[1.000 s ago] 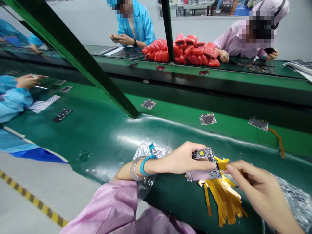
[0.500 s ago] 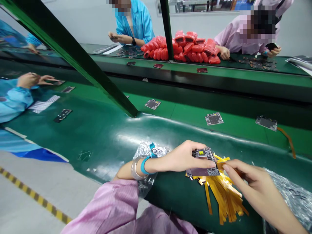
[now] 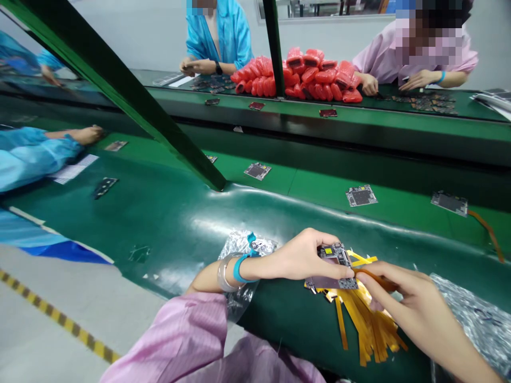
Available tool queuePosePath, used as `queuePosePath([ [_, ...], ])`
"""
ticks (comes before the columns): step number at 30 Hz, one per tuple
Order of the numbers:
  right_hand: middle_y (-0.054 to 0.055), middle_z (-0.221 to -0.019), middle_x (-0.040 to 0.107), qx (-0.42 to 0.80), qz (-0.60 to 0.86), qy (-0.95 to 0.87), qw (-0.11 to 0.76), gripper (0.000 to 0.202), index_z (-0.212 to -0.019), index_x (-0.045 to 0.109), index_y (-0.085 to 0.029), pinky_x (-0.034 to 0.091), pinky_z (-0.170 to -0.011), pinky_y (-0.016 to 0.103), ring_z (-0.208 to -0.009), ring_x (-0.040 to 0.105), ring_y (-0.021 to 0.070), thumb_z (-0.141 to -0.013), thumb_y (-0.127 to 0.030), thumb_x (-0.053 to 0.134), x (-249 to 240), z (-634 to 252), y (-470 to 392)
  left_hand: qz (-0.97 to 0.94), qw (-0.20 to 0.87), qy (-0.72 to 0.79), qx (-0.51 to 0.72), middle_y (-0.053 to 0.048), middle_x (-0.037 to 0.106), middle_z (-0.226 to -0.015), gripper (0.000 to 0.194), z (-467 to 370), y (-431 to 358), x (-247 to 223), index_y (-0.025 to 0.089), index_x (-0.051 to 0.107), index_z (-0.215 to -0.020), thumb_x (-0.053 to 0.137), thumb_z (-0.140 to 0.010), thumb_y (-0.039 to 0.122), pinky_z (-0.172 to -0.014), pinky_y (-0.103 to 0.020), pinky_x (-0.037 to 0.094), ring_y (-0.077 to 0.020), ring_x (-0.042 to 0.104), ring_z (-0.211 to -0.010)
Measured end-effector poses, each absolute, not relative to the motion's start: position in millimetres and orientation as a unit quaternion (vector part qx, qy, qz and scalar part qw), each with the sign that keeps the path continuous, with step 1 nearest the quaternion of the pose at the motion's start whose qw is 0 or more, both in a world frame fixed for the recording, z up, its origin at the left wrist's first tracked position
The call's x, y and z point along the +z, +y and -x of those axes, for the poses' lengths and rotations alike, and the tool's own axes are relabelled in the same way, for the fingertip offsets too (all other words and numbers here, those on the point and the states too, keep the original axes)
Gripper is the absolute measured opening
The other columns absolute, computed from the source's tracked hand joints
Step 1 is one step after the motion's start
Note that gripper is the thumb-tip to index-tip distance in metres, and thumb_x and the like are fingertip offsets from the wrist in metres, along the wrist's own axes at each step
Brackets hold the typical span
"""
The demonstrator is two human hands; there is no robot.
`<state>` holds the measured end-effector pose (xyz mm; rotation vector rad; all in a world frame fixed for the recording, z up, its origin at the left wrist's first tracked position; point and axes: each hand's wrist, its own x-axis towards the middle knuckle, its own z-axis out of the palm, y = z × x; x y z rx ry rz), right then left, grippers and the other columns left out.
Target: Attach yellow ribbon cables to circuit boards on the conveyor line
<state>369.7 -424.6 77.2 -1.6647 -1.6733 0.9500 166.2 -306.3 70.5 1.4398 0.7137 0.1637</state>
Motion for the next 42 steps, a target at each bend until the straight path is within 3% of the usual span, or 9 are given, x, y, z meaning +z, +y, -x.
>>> queuePosePath([
  [5, 0.0, -0.071, 0.073, 0.384, 0.617, -0.63, 0.275, 0.033, -0.082, 0.076, -0.027, 0.053, -0.061, 0.025, -0.063, 0.067, 0.0183, -0.1, -0.049, 0.057, 77, -371, -424, -0.658, 0.681, 0.311, 0.081, 0.002, 0.062, -0.07, 0.038, -167, -306, 68, 0.014, 0.068, -0.081, 0.083, -0.077, 0.049, -0.054, -0.022, 0.037, -0.0089, 0.051, -0.062],
  [11, 0.009, -0.11, 0.081, 0.426, 0.636, -0.573, 0.293, 0.053, -0.1, 0.082, -0.025, 0.056, -0.096, 0.038, -0.108, 0.073, 0.0293, -0.105, -0.059, 0.041, 76, -381, -412, -0.693, 0.655, 0.284, 0.1, 0.001, 0.064, -0.078, 0.039, -170, -304, 66, 0.015, 0.068, -0.086, 0.065, -0.093, 0.053, -0.065, -0.024, 0.041, -0.011, 0.053, -0.071],
  [15, 0.006, -0.108, 0.081, 0.484, 0.607, -0.577, 0.253, 0.035, -0.109, 0.08, -0.024, 0.059, -0.088, 0.036, -0.101, 0.075, 0.0275, -0.096, -0.052, 0.063, 70, -378, -397, -0.727, 0.611, 0.288, 0.124, 0.0, 0.065, -0.085, 0.035, -172, -299, 61, 0.017, 0.064, -0.09, 0.055, -0.1, 0.049, -0.072, -0.026, 0.045, -0.0126, 0.056, -0.078],
  [19, 0.005, -0.091, 0.081, 0.495, 0.599, -0.564, 0.279, 0.028, -0.095, 0.08, -0.02, 0.06, -0.078, 0.035, -0.085, 0.076, 0.0256, -0.086, -0.045, 0.074, 59, -377, -369, -0.743, 0.556, 0.318, 0.195, -0.006, 0.066, -0.108, 0.032, -172, -279, 49, 0.018, 0.059, -0.103, 0.059, -0.098, 0.05, -0.084, -0.029, 0.05, -0.0156, 0.063, -0.094],
  [25, 0.013, -0.096, 0.082, 0.412, 0.634, -0.528, 0.387, 0.039, -0.096, 0.078, -0.017, 0.06, -0.085, 0.039, -0.092, 0.077, 0.029, -0.079, -0.051, 0.08, 40, -394, -293, -0.751, 0.339, 0.451, 0.345, -0.012, 0.057, -0.132, 0.028, -160, -206, 28, 0.019, 0.056, -0.119, 0.053, -0.103, 0.042, -0.101, -0.032, 0.049, -0.0204, 0.056, -0.125],
  [29, 0.017, -0.119, 0.077, 0.349, 0.655, -0.518, 0.424, 0.045, -0.106, 0.075, -0.015, 0.054, -0.098, 0.036, -0.116, 0.071, 0.0299, -0.09, -0.056, 0.067, 18, -411, -251, -0.746, 0.291, 0.507, 0.318, -0.013, 0.061, -0.127, 0.02, -142, -158, 12, 0.017, 0.061, -0.114, 0.053, -0.104, 0.032, -0.109, -0.035, 0.045, -0.0215, 0.056, -0.124],
  [33, 0.023, -0.134, 0.07, 0.26, 0.712, -0.496, 0.424, 0.048, -0.113, 0.073, -0.014, 0.046, -0.11, 0.046, -0.133, 0.06, 0.0367, -0.089, -0.055, 0.065, -16, -426, -247, -0.747, 0.25, 0.56, 0.255, -0.012, 0.066, -0.123, 0.019, -121, -130, -6, 0.014, 0.067, -0.111, 0.061, -0.1, 0.03, -0.109, -0.044, 0.046, -0.0241, 0.06, -0.121],
  [37, 0.018, -0.133, 0.071, 0.217, 0.73, -0.512, 0.398, 0.044, -0.119, 0.071, -0.018, 0.046, -0.107, 0.05, -0.126, 0.064, 0.0368, -0.089, -0.048, 0.063, -31, -434, -281, -0.724, 0.182, 0.628, 0.219, -0.011, 0.063, -0.132, 0.033, -92, -106, -13, 0.015, 0.064, -0.126, 0.065, -0.099, 0.035, -0.102, -0.05, 0.054, -0.0262, 0.063, -0.119],
  [42, 0.011, -0.12, 0.077, 0.229, 0.728, -0.548, 0.342, 0.039, -0.113, 0.075, -0.023, 0.052, -0.072, 0.04, -0.081, 0.071, 0.027, -0.091, -0.051, 0.059, -12, -431, -336, -0.63, 0.097, 0.745, 0.198, -0.013, 0.058, -0.14, 0.042, -49, -65, -3, 0.016, 0.059, -0.135, 0.065, -0.099, 0.035, -0.103, -0.052, 0.054, -0.0288, 0.061, -0.124],
])
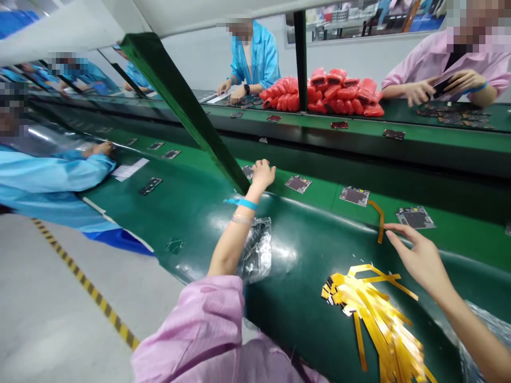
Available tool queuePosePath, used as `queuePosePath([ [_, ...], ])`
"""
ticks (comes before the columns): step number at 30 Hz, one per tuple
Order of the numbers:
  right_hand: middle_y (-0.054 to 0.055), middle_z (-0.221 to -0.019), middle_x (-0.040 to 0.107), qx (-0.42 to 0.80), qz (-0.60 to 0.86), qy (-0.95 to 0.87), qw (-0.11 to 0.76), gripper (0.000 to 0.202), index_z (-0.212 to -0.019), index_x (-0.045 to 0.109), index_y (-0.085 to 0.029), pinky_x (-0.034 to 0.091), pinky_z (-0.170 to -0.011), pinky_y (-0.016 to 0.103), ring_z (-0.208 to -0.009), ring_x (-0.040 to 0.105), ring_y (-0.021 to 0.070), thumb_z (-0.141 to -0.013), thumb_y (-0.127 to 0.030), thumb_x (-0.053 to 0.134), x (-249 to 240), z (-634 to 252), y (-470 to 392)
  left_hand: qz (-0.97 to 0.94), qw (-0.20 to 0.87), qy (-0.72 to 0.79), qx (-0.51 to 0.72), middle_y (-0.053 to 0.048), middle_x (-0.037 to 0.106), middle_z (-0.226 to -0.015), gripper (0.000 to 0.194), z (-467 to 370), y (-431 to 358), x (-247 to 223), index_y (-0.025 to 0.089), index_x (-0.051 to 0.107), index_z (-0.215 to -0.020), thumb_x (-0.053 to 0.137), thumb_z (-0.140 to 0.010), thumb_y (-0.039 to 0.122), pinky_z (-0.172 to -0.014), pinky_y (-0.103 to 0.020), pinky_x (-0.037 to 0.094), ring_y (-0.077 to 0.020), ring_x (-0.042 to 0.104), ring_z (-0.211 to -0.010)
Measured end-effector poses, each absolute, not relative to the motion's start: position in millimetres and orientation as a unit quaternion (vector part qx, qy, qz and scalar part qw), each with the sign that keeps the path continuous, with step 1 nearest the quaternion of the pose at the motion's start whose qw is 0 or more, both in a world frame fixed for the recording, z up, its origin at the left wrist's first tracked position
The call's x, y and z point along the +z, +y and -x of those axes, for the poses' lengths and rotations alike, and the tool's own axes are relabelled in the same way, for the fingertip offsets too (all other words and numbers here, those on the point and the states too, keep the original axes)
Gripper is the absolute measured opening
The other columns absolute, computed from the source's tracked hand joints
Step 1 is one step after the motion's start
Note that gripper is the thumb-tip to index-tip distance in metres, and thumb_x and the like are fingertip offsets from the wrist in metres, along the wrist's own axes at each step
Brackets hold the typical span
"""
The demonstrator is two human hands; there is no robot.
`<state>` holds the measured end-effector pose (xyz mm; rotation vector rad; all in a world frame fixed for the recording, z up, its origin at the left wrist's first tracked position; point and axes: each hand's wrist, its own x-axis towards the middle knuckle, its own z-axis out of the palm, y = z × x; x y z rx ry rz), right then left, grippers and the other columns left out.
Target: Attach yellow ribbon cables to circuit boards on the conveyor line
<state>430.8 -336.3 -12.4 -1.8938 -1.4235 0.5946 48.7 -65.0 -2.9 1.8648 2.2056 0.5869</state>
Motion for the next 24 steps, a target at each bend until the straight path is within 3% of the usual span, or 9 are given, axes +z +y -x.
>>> queuePosePath([
  [2, 0.01, -0.115, 0.079, 0.24, 0.724, -0.556, 0.33, 0.04, -0.11, 0.076, -0.023, 0.049, -0.062, 0.035, -0.077, 0.071, 0.0258, -0.092, -0.053, 0.058, -4, -425, -353, -0.587, 0.085, 0.784, 0.184, -0.013, 0.058, -0.141, 0.043, -37, -49, 1, 0.016, 0.058, -0.136, 0.065, -0.099, 0.036, -0.102, -0.052, 0.054, -0.0289, 0.061, -0.123],
  [4, 0.009, -0.114, 0.08, 0.257, 0.713, -0.567, 0.322, 0.038, -0.107, 0.077, -0.024, 0.05, -0.061, 0.033, -0.089, 0.073, 0.0277, -0.092, -0.053, 0.059, 1, -415, -367, -0.545, 0.086, 0.817, 0.169, -0.013, 0.059, -0.139, 0.042, -31, -37, 1, 0.016, 0.059, -0.136, 0.065, -0.099, 0.036, -0.1, -0.051, 0.055, -0.0279, 0.062, -0.121],
  [9, 0.007, -0.108, 0.078, 0.31, 0.616, -0.682, 0.245, 0.027, -0.102, 0.075, -0.025, 0.055, -0.089, 0.039, -0.103, 0.071, 0.0259, -0.103, -0.041, 0.053, 2, -382, -398, -0.472, 0.118, 0.862, 0.142, -0.012, 0.062, -0.133, 0.04, -33, -25, -5, 0.015, 0.059, -0.134, 0.064, -0.099, 0.036, -0.096, -0.047, 0.058, -0.0252, 0.065, -0.114],
  [14, 0.009, -0.112, 0.072, 0.305, 0.575, -0.736, 0.189, 0.018, -0.109, 0.069, -0.024, 0.049, -0.1, 0.046, -0.11, 0.065, 0.0274, -0.104, -0.029, 0.053, -18, -358, -406, -0.458, 0.147, 0.863, 0.151, -0.013, 0.061, -0.134, 0.04, -33, -27, -5, 0.015, 0.059, -0.134, 0.064, -0.1, 0.034, -0.096, -0.047, 0.057, -0.0248, 0.065, -0.114],
  [18, 0.009, -0.103, 0.071, 0.299, 0.584, -0.736, 0.168, 0.008, -0.098, 0.068, -0.022, 0.046, -0.095, 0.051, -0.1, 0.064, 0.0293, -0.098, -0.02, 0.06, -34, -349, -395, -0.474, 0.171, 0.841, 0.195, -0.013, 0.061, -0.134, 0.042, -31, -30, -1, 0.015, 0.06, -0.133, 0.066, -0.098, 0.037, -0.097, -0.048, 0.057, -0.0266, 0.064, -0.116],
  [21, 0.006, -0.093, 0.071, 0.303, 0.585, -0.738, 0.147, 0.014, -0.082, 0.063, -0.022, 0.043, -0.089, 0.049, -0.094, 0.063, 0.0286, -0.094, -0.016, 0.062, -37, -348, -388, -0.507, 0.211, 0.798, 0.249, -0.012, 0.062, -0.133, 0.04, -35, -33, 5, 0.016, 0.06, -0.133, 0.066, -0.099, 0.036, -0.096, -0.047, 0.057, -0.026, 0.065, -0.115],
  [24, 0.005, -0.09, 0.07, 0.312, 0.588, -0.736, 0.127, 0.012, -0.083, 0.063, -0.022, 0.041, -0.086, 0.045, -0.093, 0.063, 0.0277, -0.093, -0.015, 0.064, -34, -348, -383, -0.541, 0.26, 0.733, 0.32, -0.011, 0.064, -0.127, 0.035, -46, -36, 17, 0.015, 0.063, -0.127, 0.066, -0.099, 0.035, -0.093, -0.045, 0.058, -0.0241, 0.066, -0.11],
])
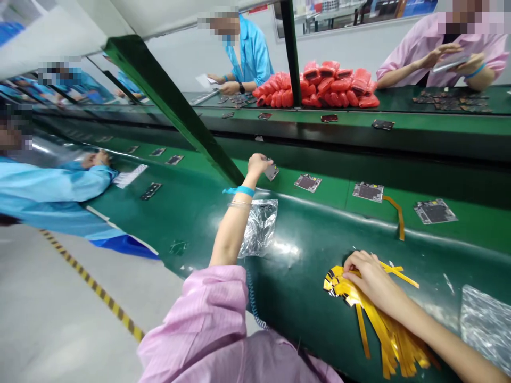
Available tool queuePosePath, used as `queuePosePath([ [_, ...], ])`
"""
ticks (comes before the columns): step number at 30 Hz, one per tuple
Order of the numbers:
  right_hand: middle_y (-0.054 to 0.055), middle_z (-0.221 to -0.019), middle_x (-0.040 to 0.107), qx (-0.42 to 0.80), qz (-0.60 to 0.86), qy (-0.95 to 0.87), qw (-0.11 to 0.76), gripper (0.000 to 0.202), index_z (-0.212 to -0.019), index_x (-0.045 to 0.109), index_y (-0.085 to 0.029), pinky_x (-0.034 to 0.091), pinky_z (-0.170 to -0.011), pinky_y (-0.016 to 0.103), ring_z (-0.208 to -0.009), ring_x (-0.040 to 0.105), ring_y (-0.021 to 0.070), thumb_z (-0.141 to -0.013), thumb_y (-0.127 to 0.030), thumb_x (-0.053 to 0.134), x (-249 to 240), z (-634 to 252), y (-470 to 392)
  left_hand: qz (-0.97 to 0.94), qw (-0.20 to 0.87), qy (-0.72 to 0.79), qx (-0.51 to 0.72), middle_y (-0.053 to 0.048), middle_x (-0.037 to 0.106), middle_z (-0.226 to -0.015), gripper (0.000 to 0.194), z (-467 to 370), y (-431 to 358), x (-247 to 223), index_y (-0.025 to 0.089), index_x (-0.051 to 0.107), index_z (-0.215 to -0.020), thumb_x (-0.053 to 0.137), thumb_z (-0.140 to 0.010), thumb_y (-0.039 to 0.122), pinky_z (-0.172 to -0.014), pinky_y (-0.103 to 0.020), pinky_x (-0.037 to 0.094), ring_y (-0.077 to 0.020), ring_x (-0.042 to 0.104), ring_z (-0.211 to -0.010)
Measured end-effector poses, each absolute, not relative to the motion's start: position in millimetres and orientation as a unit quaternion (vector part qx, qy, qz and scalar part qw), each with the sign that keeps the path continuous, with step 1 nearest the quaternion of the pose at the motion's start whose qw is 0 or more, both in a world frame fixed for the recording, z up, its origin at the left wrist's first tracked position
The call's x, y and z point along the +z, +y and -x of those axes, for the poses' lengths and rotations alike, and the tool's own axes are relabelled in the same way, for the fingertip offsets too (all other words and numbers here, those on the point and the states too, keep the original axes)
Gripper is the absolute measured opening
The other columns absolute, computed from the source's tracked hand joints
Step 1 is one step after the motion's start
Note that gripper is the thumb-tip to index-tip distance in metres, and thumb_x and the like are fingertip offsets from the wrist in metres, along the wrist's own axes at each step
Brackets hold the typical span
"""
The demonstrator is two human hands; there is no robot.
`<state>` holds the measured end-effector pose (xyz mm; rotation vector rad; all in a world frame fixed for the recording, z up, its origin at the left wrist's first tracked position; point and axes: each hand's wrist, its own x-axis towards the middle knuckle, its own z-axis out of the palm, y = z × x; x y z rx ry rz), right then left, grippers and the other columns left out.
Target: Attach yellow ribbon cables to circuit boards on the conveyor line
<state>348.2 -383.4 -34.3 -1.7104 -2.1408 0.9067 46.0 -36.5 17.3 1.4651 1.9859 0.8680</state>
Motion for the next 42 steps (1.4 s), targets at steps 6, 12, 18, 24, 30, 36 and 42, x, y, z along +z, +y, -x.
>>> queuePosePath([
  [6, 0.004, -0.085, 0.069, 0.327, 0.591, -0.731, 0.093, 0.008, -0.085, 0.064, -0.022, 0.039, -0.084, 0.042, -0.091, 0.062, 0.0276, -0.092, -0.018, 0.064, -29, -351, -380, -0.564, 0.356, 0.559, 0.492, -0.006, 0.071, -0.107, 0.028, -84, -65, 47, 0.016, 0.063, -0.117, 0.07, -0.093, 0.029, -0.074, -0.023, 0.053, -0.0152, 0.067, -0.09],
  [12, 0.004, -0.089, 0.068, 0.348, 0.585, -0.728, 0.085, 0.016, -0.077, 0.058, -0.022, 0.039, -0.086, 0.042, -0.094, 0.06, 0.0273, -0.091, -0.014, 0.061, -27, -353, -384, -0.568, 0.446, 0.426, 0.545, -0.004, 0.07, -0.105, 0.025, -97, -112, 66, 0.021, 0.064, -0.103, 0.075, -0.088, 0.038, -0.067, -0.02, 0.051, -0.0139, 0.068, -0.087],
  [18, 0.005, -0.093, 0.068, 0.368, 0.575, -0.726, 0.082, 0.016, -0.081, 0.053, -0.024, 0.04, -0.091, 0.045, -0.094, 0.061, 0.0271, -0.097, -0.021, 0.05, -17, -356, -387, -0.476, 0.555, 0.328, 0.598, -0.001, 0.068, -0.094, 0.022, -94, -165, 79, 0.018, 0.066, -0.095, 0.079, -0.085, 0.033, -0.068, -0.02, 0.052, -0.0112, 0.066, -0.081],
  [24, 0.005, -0.101, 0.07, 0.393, 0.58, -0.709, 0.08, 0.02, -0.093, 0.052, -0.027, 0.045, -0.087, 0.041, -0.1, 0.062, 0.0281, -0.103, -0.036, 0.038, 3, -367, -392, -0.436, 0.594, 0.314, 0.598, 0.002, 0.065, -0.086, 0.013, -87, -210, 98, 0.017, 0.066, -0.091, 0.077, -0.088, 0.025, -0.066, -0.016, 0.051, -0.0072, 0.064, -0.073],
  [30, 0.002, -0.092, 0.073, 0.429, 0.581, -0.682, 0.114, 0.018, -0.092, 0.051, -0.028, 0.044, -0.087, 0.037, -0.098, 0.065, 0.0263, -0.101, -0.039, 0.04, 22, -363, -395, -0.481, 0.558, 0.279, 0.616, 0.002, 0.065, -0.084, 0.009, -103, -166, 137, 0.015, 0.065, -0.09, 0.073, -0.092, 0.02, -0.067, -0.018, 0.052, -0.0067, 0.063, -0.07],
  [36, -0.001, -0.083, 0.074, 0.452, 0.586, -0.646, 0.188, 0.011, -0.087, 0.051, -0.026, 0.048, -0.078, 0.028, -0.081, 0.07, 0.0191, -0.098, -0.028, 0.046, 32, -348, -404, -0.443, 0.56, 0.253, 0.653, 0.003, 0.068, -0.082, 0.03, -118, -136, 137, 0.016, 0.064, -0.086, 0.09, -0.073, 0.024, -0.063, -0.016, 0.05, -0.0069, 0.063, -0.069],
  [42, 0.002, -0.084, 0.078, 0.448, 0.596, -0.615, 0.259, 0.026, -0.095, 0.067, -0.024, 0.053, -0.078, 0.03, -0.079, 0.074, 0.0215, -0.102, -0.044, 0.051, 40, -364, -410, -0.4, 0.579, 0.24, 0.669, 0.005, 0.069, -0.082, 0.038, -106, -133, 118, 0.018, 0.061, -0.086, 0.093, -0.066, 0.027, -0.066, -0.016, 0.053, -0.0063, 0.064, -0.07],
])
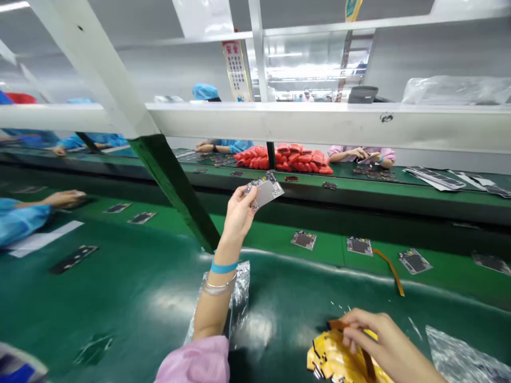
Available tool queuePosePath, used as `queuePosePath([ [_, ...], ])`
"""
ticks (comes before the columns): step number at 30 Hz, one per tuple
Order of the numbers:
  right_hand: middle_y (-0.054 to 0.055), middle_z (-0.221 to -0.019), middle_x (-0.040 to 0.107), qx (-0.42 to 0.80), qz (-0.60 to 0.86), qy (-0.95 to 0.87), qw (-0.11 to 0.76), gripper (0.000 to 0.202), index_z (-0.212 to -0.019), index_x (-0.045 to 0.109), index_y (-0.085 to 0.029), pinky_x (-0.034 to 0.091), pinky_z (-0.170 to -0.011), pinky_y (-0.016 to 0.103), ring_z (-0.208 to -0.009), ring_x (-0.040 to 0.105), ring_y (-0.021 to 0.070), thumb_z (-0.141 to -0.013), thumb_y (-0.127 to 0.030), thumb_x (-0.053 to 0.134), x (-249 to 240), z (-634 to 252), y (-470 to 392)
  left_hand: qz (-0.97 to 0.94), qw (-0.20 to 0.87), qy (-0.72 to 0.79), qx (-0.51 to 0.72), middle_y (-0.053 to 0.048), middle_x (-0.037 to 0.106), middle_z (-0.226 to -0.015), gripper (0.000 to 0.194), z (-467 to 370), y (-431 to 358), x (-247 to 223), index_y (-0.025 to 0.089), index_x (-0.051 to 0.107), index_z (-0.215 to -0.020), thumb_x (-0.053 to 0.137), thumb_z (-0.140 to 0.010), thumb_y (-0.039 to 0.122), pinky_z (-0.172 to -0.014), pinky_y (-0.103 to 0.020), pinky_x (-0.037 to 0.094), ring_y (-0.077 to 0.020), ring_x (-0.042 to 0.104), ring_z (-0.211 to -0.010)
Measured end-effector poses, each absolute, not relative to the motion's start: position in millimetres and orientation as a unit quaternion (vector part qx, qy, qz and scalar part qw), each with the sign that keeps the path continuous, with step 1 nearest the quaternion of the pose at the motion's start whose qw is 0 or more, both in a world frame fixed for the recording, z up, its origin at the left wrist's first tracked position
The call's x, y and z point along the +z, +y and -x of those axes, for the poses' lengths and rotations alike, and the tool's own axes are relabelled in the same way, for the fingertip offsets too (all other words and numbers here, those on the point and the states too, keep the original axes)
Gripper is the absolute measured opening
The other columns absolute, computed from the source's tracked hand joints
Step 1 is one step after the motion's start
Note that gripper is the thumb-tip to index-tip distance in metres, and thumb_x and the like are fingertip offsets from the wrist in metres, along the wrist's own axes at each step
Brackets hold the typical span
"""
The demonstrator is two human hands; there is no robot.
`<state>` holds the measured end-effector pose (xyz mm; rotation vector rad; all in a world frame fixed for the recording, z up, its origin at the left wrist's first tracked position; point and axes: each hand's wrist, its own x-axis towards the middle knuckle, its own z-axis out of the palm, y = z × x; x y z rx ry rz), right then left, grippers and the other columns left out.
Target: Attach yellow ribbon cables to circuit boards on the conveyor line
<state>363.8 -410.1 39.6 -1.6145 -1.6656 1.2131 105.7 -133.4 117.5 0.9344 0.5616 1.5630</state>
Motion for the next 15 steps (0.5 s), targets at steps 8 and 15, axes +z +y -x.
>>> queuePosePath([
  [8, 0.008, -0.097, 0.078, 0.472, 0.585, -0.569, 0.333, 0.038, -0.103, 0.067, -0.022, 0.056, -0.081, 0.034, -0.084, 0.073, 0.0221, -0.104, -0.055, 0.049, 72, -380, -406, -0.409, 0.651, 0.277, 0.577, 0.002, 0.069, -0.084, 0.028, -129, -208, 116, 0.018, 0.062, -0.086, 0.087, -0.072, 0.021, -0.063, -0.017, 0.053, -0.0095, 0.067, -0.072],
  [15, 0.003, -0.083, 0.077, 0.515, 0.553, -0.622, 0.204, 0.024, -0.085, 0.064, -0.022, 0.052, -0.079, 0.034, -0.08, 0.071, 0.0222, -0.1, -0.038, 0.054, 28, -368, -394, -0.473, 0.662, 0.248, 0.526, 0.003, 0.066, -0.085, 0.023, -142, -233, 128, 0.019, 0.059, -0.09, 0.081, -0.082, 0.022, -0.067, -0.017, 0.053, -0.0092, 0.067, -0.076],
])
